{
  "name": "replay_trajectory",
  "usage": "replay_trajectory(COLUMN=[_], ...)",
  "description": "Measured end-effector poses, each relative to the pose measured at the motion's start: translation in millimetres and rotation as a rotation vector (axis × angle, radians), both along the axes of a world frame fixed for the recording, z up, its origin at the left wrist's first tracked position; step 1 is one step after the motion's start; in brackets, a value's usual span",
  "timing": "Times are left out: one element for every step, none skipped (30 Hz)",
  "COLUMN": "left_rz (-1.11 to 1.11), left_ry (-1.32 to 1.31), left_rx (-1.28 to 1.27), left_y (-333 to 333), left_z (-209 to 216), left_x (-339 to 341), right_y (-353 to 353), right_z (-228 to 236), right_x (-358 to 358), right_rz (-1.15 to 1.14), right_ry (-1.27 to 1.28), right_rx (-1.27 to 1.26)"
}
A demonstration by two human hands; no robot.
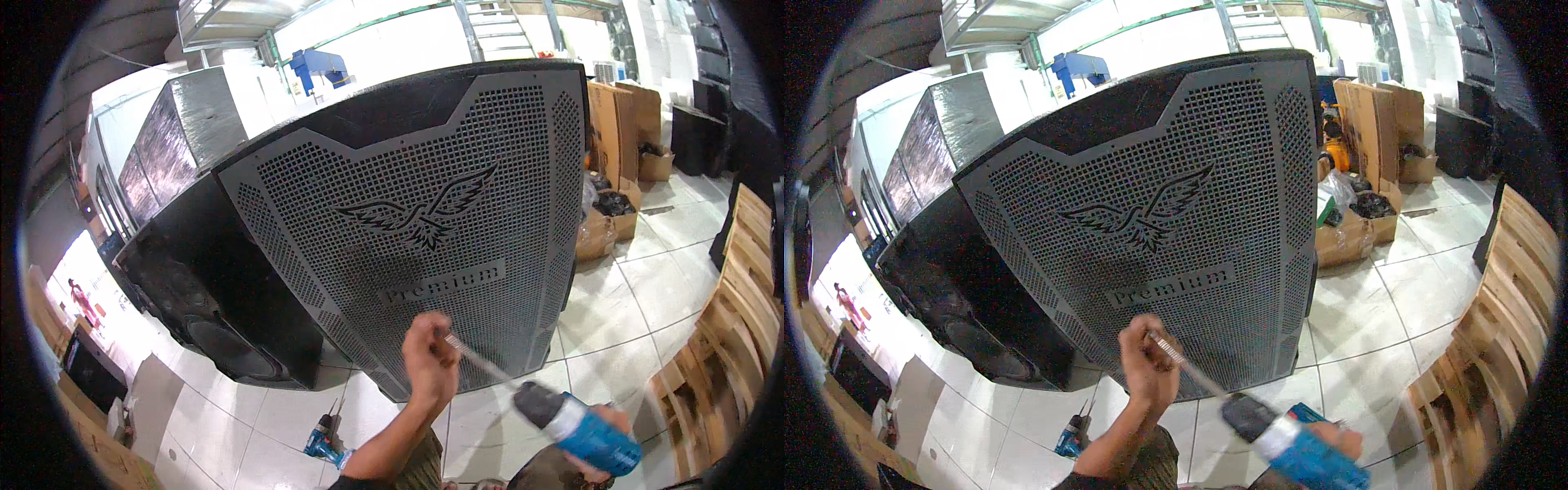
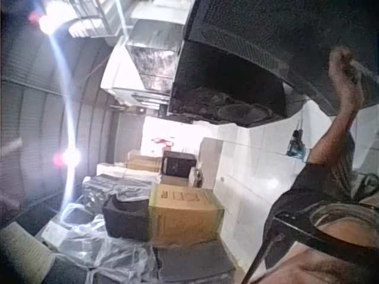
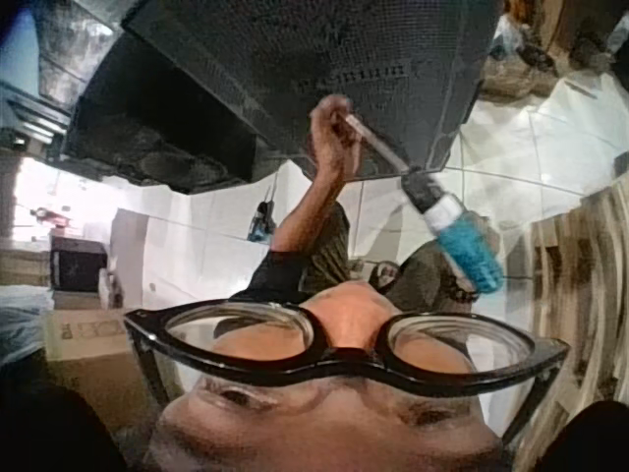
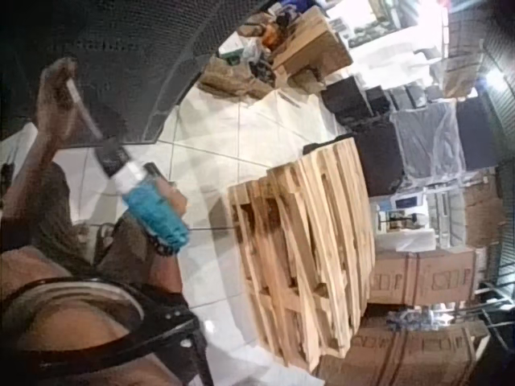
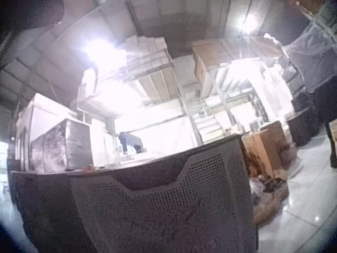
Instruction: The person uses a cordless drill to attach a metal grille to the front of a large black speaker. They secure multiple screws around the perimeter of the grille, repositioning the speaker to access different sides.
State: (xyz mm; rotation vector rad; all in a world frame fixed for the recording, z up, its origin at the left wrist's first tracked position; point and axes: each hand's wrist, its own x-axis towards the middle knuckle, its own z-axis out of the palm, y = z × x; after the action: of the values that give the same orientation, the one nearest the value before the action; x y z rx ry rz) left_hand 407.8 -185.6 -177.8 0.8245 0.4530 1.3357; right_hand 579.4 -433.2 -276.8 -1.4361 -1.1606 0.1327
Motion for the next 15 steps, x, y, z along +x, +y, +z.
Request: replay_trajectory(left_rz=[0.046, 0.105, 0.159, 0.211, 0.152, 0.136, 0.126, 0.117, 0.090, 0.080, 0.069, 0.058, 0.072, 0.062, 0.051], left_ry=[-0.026, -0.079, -0.135, -0.194, -0.148, -0.155, -0.161, -0.166, -0.211, -0.189, -0.165, -0.141, -0.119, -0.143, -0.167], left_rx=[-0.052, -0.130, -0.204, -0.284, -0.263, -0.322, -0.374, -0.424, -0.436, -0.396, -0.355, -0.315, -0.267, -0.297, -0.326], left_y=[0.2, -1.6, -1.5, -0.3, -0.1, 2.7, 7.5, 12.4, 15.4, 17.3, 18.7, 20.0, 18.6, 17.5, 16.1], left_z=[-18.1, -30.1, -39.3, -45.9, -49.2, -53.5, -55.6, -58.8, -67.3, -71.8, -75.1, -77.2, -79.6, -78.5, -74.0], left_x=[-13.5, -20.7, -25.4, -29.8, -34.2, -33.1, -32.8, -32.5, -33.9, -34.6, -35.3, -36.0, -33.7, -33.9, -32.9], right_y=[6.2, 12.3, 19.6, 22.9, 28.0, 32.7, 38.4, 41.1, 44.3, 44.0, 44.1, 44.8, 44.5, 44.5, 45.2], right_z=[10.7, 22.4, 35.4, 44.4, 52.2, 56.9, 60.2, 61.0, 60.9, 60.2, 59.1, 57.0, 54.7, 53.7, 54.1], right_x=[-11.9, -21.7, -29.1, -34.7, -39.9, -43.4, -46.9, -49.0, -51.5, -51.0, -50.9, -49.6, -47.9, -46.8, -45.5], right_rz=[0.072, 0.142, 0.211, 0.257, 0.301, 0.331, 0.348, 0.357, 0.360, 0.359, 0.357, 0.355, 0.353, 0.350, 0.346], right_ry=[-0.146, -0.299, -0.444, -0.558, -0.654, -0.721, -0.769, -0.791, -0.806, -0.807, -0.807, -0.808, -0.787, -0.769, -0.752], right_rx=[0.011, 0.030, 0.056, 0.071, 0.075, 0.073, 0.075, 0.071, 0.067, 0.064, 0.064, 0.063, 0.061, 0.070, 0.080])
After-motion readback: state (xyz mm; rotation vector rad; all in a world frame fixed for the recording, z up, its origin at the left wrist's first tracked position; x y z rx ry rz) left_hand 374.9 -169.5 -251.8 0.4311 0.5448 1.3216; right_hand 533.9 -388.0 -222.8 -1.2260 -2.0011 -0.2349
